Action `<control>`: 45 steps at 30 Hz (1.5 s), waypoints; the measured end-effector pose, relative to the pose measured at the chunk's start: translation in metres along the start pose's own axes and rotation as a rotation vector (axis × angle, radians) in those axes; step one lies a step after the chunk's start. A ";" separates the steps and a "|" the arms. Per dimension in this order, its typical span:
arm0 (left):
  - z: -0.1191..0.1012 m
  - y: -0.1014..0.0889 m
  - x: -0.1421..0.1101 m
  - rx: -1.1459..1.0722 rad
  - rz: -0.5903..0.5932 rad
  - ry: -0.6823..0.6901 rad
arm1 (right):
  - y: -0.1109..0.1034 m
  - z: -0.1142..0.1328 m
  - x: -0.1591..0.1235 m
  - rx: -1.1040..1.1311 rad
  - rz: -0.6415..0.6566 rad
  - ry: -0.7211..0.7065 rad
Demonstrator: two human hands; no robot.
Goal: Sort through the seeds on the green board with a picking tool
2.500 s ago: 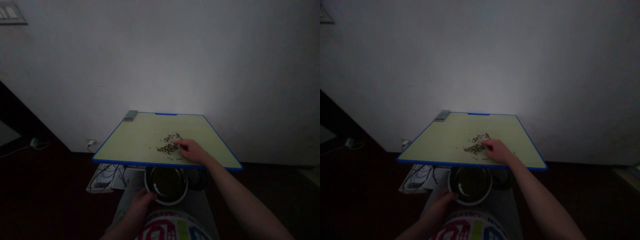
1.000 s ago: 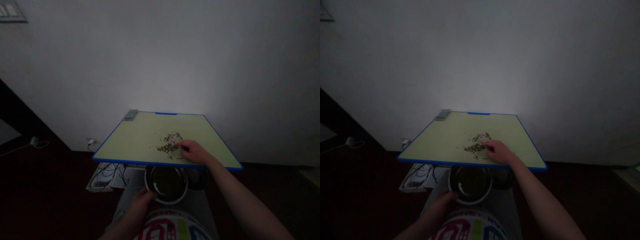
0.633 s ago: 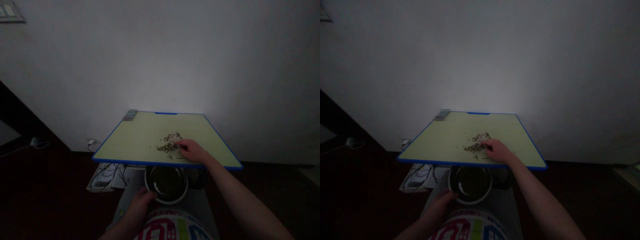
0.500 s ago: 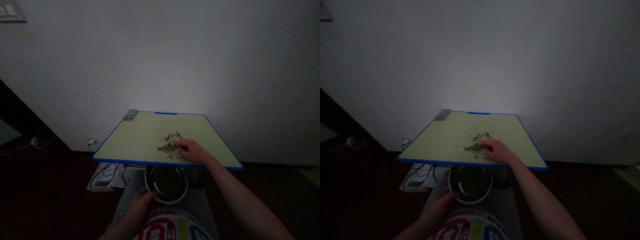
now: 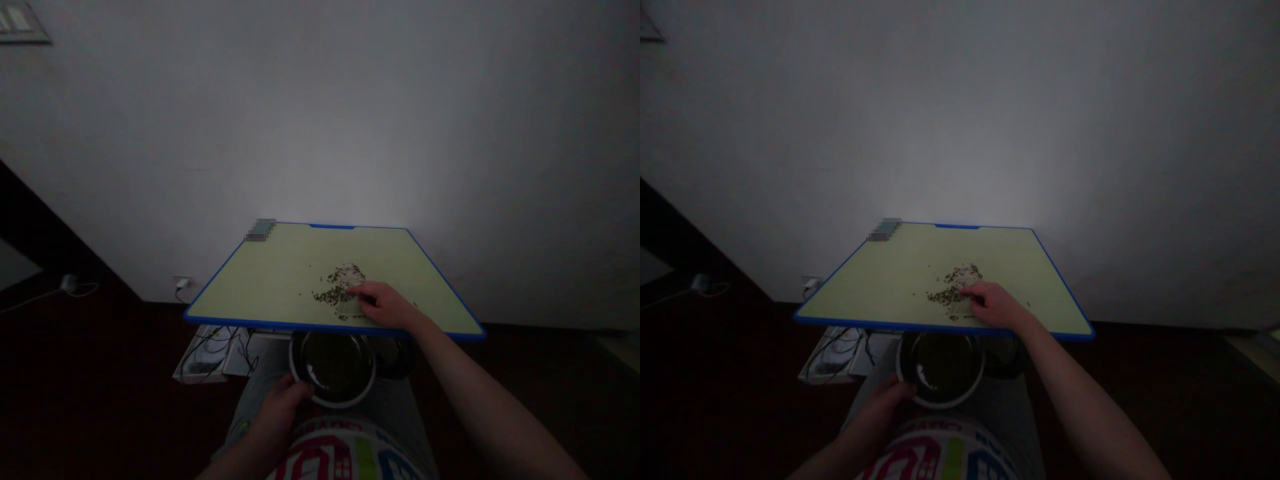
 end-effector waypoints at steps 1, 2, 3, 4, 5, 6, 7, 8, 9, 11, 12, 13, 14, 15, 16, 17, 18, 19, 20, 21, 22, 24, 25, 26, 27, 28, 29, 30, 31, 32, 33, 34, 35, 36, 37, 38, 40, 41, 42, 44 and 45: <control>0.000 0.000 0.000 0.003 0.003 0.001 | 0.001 0.000 0.001 -0.002 -0.006 -0.001; 0.000 0.000 0.000 0.007 0.010 0.005 | 0.002 0.001 0.001 -0.004 -0.011 0.001; 0.000 -0.001 0.001 0.012 0.017 0.007 | 0.003 0.001 0.001 -0.008 -0.014 0.005; 0.000 -0.001 0.001 0.015 0.018 0.009 | 0.004 0.000 0.001 -0.012 -0.021 0.010; 0.000 -0.001 0.001 0.015 0.016 0.009 | 0.004 0.000 0.001 -0.015 -0.029 0.016; 0.000 -0.001 0.001 0.014 0.013 0.007 | 0.004 0.000 0.001 -0.019 -0.035 0.020; -0.001 0.000 0.001 0.014 0.007 0.004 | 0.005 0.000 0.001 -0.020 -0.042 0.023; -0.001 0.000 0.001 0.016 0.000 0.001 | 0.005 0.000 0.002 -0.020 -0.050 0.024; -0.002 0.001 0.001 0.021 -0.006 0.000 | 0.005 0.000 0.002 -0.018 -0.058 0.025; -0.003 0.003 -0.001 0.029 -0.004 0.003 | 0.005 0.001 0.003 -0.015 -0.059 0.021; -0.004 0.004 -0.001 0.029 0.000 0.005 | 0.005 0.002 0.004 -0.013 -0.057 0.016; -0.005 0.005 -0.002 0.027 0.003 0.003 | 0.006 0.003 0.005 -0.011 -0.053 0.008; -0.006 0.006 -0.003 0.025 0.004 -0.002 | 0.006 0.004 0.006 -0.008 -0.047 0.002; -0.006 0.007 -0.003 0.024 -0.001 -0.005 | 0.007 0.005 0.007 -0.005 -0.041 -0.004; -0.006 0.007 -0.003 0.025 -0.008 -0.008 | 0.007 0.007 0.007 -0.002 -0.034 -0.010; -0.006 0.007 -0.004 0.024 -0.012 -0.009 | 0.007 0.008 0.007 -0.001 -0.028 -0.015; -0.006 0.006 -0.003 0.023 -0.005 -0.007 | 0.007 0.008 0.007 -0.001 -0.020 -0.019; -0.006 0.006 -0.003 0.021 0.005 -0.002 | 0.006 0.009 0.007 -0.002 -0.012 -0.022; -0.005 0.005 -0.003 0.020 0.014 0.002 | 0.006 0.009 0.005 -0.003 -0.006 -0.025; -0.005 0.004 -0.002 0.021 0.018 0.003 | 0.004 0.008 0.003 -0.003 -0.002 -0.022; -0.004 0.003 -0.002 0.025 0.017 0.004 | 0.003 0.006 0.001 -0.002 -0.005 -0.011; -0.003 0.001 -0.001 0.034 0.009 0.006 | -0.001 -0.001 -0.007 0.001 -0.024 0.035; -0.002 0.000 0.000 0.032 0.013 0.007 | -0.002 -0.004 -0.011 -0.001 -0.041 0.067; -0.001 0.000 0.001 0.027 0.026 0.010 | -0.004 -0.008 -0.015 -0.006 -0.060 0.102; 0.000 0.000 0.001 0.022 0.038 0.012 | -0.005 -0.011 -0.018 -0.012 -0.078 0.138; 0.000 0.000 0.002 0.016 0.045 0.011 | -0.006 -0.013 -0.021 -0.018 -0.095 0.171; 0.001 0.000 0.002 0.010 0.048 0.010 | -0.006 -0.014 -0.024 -0.024 -0.107 0.198; 0.001 0.000 0.002 0.006 0.048 0.008 | -0.006 -0.014 -0.025 -0.028 -0.115 0.215; 0.001 0.000 0.002 0.005 0.046 0.005 | -0.006 -0.012 -0.025 -0.032 -0.116 0.221; 0.001 0.000 0.002 0.004 0.046 0.003 | -0.004 -0.009 -0.024 -0.036 -0.110 0.218; 0.001 0.001 0.002 0.004 0.047 0.002 | -0.003 -0.005 -0.023 -0.038 -0.102 0.209; 0.000 0.001 0.002 0.003 0.045 0.001 | -0.001 -0.002 -0.021 -0.036 -0.092 0.197; 0.000 0.001 0.001 0.003 0.040 -0.002 | 0.000 0.002 -0.019 -0.031 -0.084 0.185; -0.001 0.001 0.001 0.001 0.033 -0.006 | 0.002 0.005 -0.017 -0.022 -0.076 0.176; -0.001 0.002 0.001 -0.003 0.025 -0.007 | 0.003 0.007 -0.015 -0.012 -0.069 0.168; -0.001 0.002 0.000 -0.007 0.018 -0.011 | 0.005 0.009 -0.013 0.000 -0.062 0.160; -0.001 0.002 0.000 -0.016 0.010 -0.014 | 0.007 0.011 -0.010 0.014 -0.048 0.137; -0.001 0.002 0.000 -0.016 0.008 -0.012 | 0.007 0.012 -0.009 0.018 -0.040 0.124; -0.001 0.001 -0.001 -0.017 0.009 -0.011 | 0.008 0.013 -0.009 0.019 -0.033 0.112; 0.000 0.001 -0.001 -0.012 0.018 -0.005 | 0.008 0.014 -0.007 0.019 -0.017 0.094; 0.000 0.001 -0.001 -0.007 0.021 -0.003 | 0.009 0.015 -0.006 0.019 -0.011 0.091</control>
Point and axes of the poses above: each hand's wrist, its own x-axis towards the middle knuckle, its own y-axis out of the palm, z = x × y, the point moved 2 cm from there along x, towards the middle knuckle, and after that the axes turned 6 degrees about z, right-handed, at the moved point
